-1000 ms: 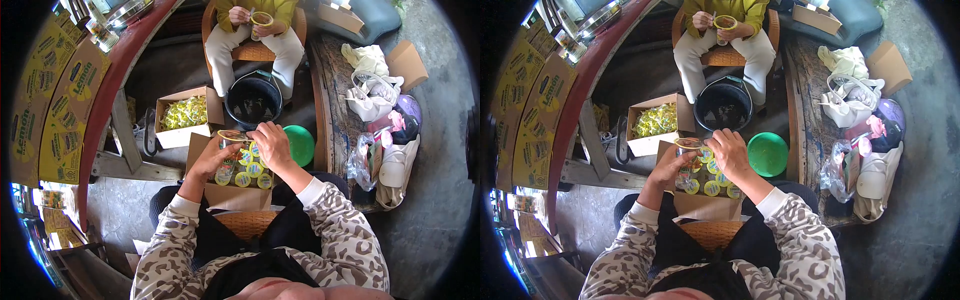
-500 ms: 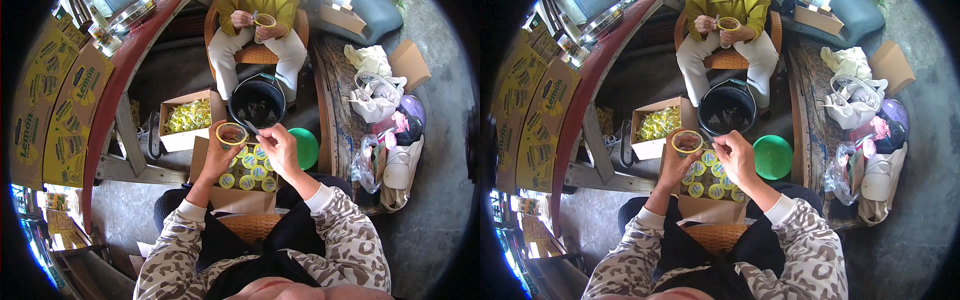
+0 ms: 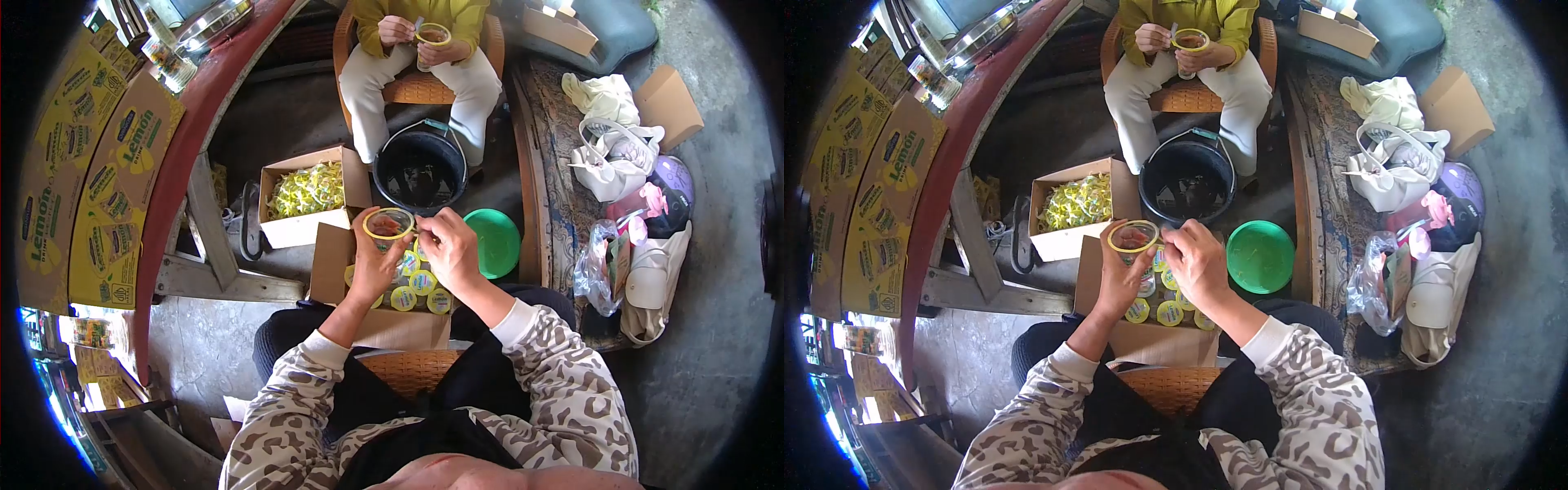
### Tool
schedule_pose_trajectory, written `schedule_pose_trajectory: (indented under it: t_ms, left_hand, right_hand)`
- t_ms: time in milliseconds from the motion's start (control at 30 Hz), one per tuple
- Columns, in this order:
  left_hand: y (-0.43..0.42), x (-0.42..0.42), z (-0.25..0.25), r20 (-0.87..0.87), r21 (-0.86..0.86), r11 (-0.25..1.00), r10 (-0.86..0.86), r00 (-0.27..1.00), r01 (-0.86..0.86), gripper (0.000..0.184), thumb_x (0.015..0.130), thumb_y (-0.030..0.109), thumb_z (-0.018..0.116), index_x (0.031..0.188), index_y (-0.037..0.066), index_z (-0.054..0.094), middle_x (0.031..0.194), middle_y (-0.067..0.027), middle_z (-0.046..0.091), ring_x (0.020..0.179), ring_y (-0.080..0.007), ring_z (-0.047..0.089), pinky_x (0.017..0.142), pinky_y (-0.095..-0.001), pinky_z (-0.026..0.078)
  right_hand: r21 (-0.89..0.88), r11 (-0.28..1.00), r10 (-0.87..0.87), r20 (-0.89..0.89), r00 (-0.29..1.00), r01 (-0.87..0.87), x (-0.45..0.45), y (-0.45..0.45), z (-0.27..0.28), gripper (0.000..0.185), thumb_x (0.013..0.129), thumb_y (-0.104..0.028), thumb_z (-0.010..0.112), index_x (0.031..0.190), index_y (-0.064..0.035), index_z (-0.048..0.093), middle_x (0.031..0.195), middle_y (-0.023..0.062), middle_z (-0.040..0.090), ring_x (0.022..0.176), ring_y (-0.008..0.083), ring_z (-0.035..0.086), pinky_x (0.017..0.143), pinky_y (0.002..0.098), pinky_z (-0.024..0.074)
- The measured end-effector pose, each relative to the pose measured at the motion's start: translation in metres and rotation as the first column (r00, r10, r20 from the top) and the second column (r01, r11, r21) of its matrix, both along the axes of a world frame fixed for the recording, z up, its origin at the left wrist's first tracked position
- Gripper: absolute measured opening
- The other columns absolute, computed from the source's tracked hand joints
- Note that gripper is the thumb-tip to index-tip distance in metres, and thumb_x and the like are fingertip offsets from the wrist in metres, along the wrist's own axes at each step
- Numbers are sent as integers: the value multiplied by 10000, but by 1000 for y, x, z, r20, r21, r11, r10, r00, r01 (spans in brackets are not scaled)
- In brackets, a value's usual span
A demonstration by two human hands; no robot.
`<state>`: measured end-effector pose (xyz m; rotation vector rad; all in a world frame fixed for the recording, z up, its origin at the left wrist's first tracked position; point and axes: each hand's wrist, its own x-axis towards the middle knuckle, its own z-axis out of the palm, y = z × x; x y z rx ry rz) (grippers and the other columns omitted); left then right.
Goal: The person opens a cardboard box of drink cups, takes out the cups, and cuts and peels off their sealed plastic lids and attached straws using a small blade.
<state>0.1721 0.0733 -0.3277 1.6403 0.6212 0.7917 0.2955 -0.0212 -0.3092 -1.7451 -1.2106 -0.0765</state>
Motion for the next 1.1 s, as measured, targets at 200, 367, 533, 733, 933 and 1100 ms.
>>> schedule_pose_trajectory:
  t_ms: [200, 367, 533, 733, 933, 1100]
  left_hand:
    - [0, 2, 8, -16, -40, 999, -19, 1000, 18, 716, 822, 130, 762, 1346, 11, 288, 1107, -128, 541, 1024, -193, 559, 926, -320, 461]
    - [11, 0, 6, 16, -17, 1000, 15, 1000, -14, 733, 799, 123, 782, 1342, 11, 302, 1112, -126, 545, 1039, -197, 561, 933, -326, 461]
    - [12, 0, 1, 0, 21, 1000, -22, 1000, 22, 733, 793, 118, 786, 1339, 8, 309, 1113, -123, 555, 1045, -198, 567, 931, -330, 470]
    - [0, 2, 3, 5, 15, 983, -181, 983, 181, 794, 767, 63, 792, 1367, 34, 273, 1180, -121, 561, 1120, -192, 550, 969, -337, 454]
    - [7, -1, 6, -61, -35, 982, -189, 980, 188, 834, 717, 58, 833, 1347, 40, 287, 1197, -122, 559, 1141, -199, 550, 995, -344, 448]
    - [16, 0, 2, -16, 67, 978, -196, 980, 197, 814, 711, 54, 836, 1318, 32, 294, 1231, -139, 549, 1164, -205, 542, 997, -342, 452]
  right_hand:
    - [41, 999, -16, -307, 951, 31, 6, 2, -7, 108, 786, 14, 691, 885, -7, 654, 751, 99, 584, 616, 213, 626, 562, 319, 489]
    - [127, 992, 15, -236, 972, 16, -1, 0, 7, 114, 774, 18, 696, 871, -24, 651, 744, 88, 577, 624, 209, 618, 558, 326, 486]
    - [35, 999, -6, 77, 997, 3, -1, -3, 8, 172, 741, -3, 702, 889, -76, 651, 766, 64, 548, 687, 251, 602, 579, 381, 490]
    - [-54, 997, -53, -78, 996, 49, 14, 0, -5, 110, 760, -29, 683, 861, -56, 652, 793, 79, 581, 718, 272, 626, 631, 389, 503]
    - [-53, 998, -51, -202, 978, 41, 30, -3, 4, 79, 768, -32, 673, 839, -55, 649, 793, 80, 606, 727, 270, 644, 640, 378, 507]
    - [-84, 996, -34, -175, 984, 20, 38, -5, 8, 69, 773, -37, 672, 839, -55, 661, 804, 80, 618, 738, 266, 649, 647, 368, 513]
